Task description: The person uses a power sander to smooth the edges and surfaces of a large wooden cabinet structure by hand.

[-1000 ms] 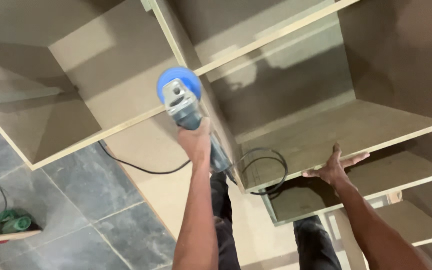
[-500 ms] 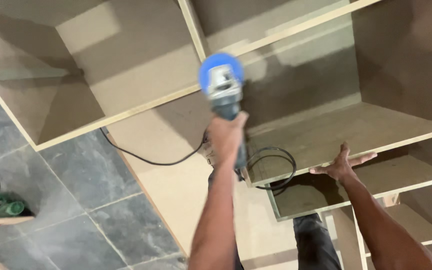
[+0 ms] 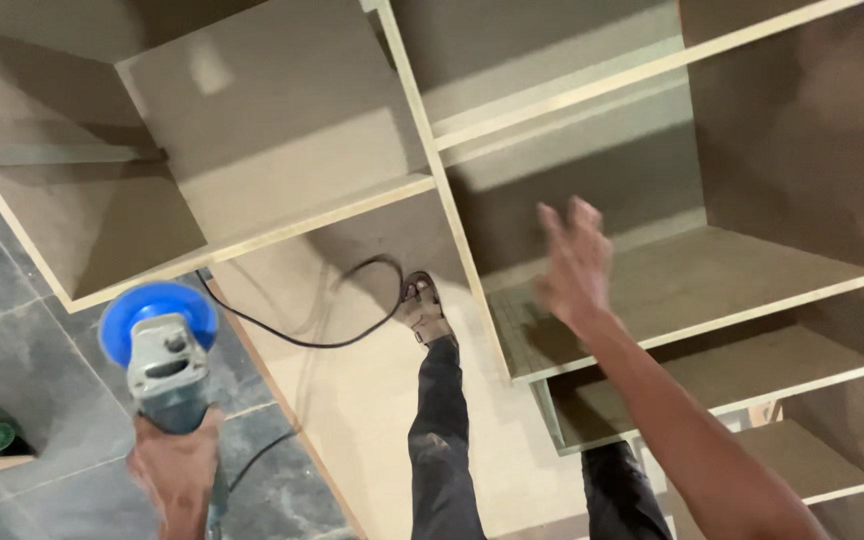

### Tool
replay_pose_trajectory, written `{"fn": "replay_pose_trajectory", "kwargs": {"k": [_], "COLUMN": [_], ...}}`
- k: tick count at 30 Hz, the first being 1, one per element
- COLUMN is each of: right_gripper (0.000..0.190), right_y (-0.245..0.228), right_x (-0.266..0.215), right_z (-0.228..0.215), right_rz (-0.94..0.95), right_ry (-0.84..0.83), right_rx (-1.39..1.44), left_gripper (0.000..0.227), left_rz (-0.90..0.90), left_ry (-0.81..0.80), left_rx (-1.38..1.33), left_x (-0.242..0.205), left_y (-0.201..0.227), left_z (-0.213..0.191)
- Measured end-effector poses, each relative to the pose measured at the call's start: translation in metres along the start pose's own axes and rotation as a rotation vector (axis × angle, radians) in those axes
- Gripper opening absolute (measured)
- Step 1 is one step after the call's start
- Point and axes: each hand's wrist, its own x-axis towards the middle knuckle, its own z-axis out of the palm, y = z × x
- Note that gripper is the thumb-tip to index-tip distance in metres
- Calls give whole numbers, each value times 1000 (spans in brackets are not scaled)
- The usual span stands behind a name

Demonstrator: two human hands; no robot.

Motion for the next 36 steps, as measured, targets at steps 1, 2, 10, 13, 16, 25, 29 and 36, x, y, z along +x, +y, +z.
{"fn": "replay_pose_trajectory", "kwargs": {"k": [1,2,10,13,16,25,29,36], "right_gripper": [107,106,84,85,83,111,118,166], "right_y": [-29,-55,-130,-128,-127,47,188,419], "right_x": [23,50,115,113,120,117,65,-56], "right_z": [3,4,-6,-8,1,-28,-47,-46], "right_rz": [-46,-93,-123,-140,-66,91,473,785], "right_ry": [-16,-32,-238,-151,-268,-144,-178,-285], "right_rx": [-5,-10,-386,-414,-404,-314,-109,-75], "left_gripper": [65,63,57,53,47,46,48,50], "left_rz": [-24,-48,-236,-249,-205,-266,-62,-105], "left_ry": [15,30,-61,-109,-134,-388,-399,-375], "left_rx": [-112,-224,-625,-661,-698,-848,-666,-720], "left_x": [-3,-7,-7,-4,-3,-34,-50,-83], "left_y": [-4,-3,47,74,99,223,284,347], "left_z": [1,6,40,44,47,99,111,122]}}
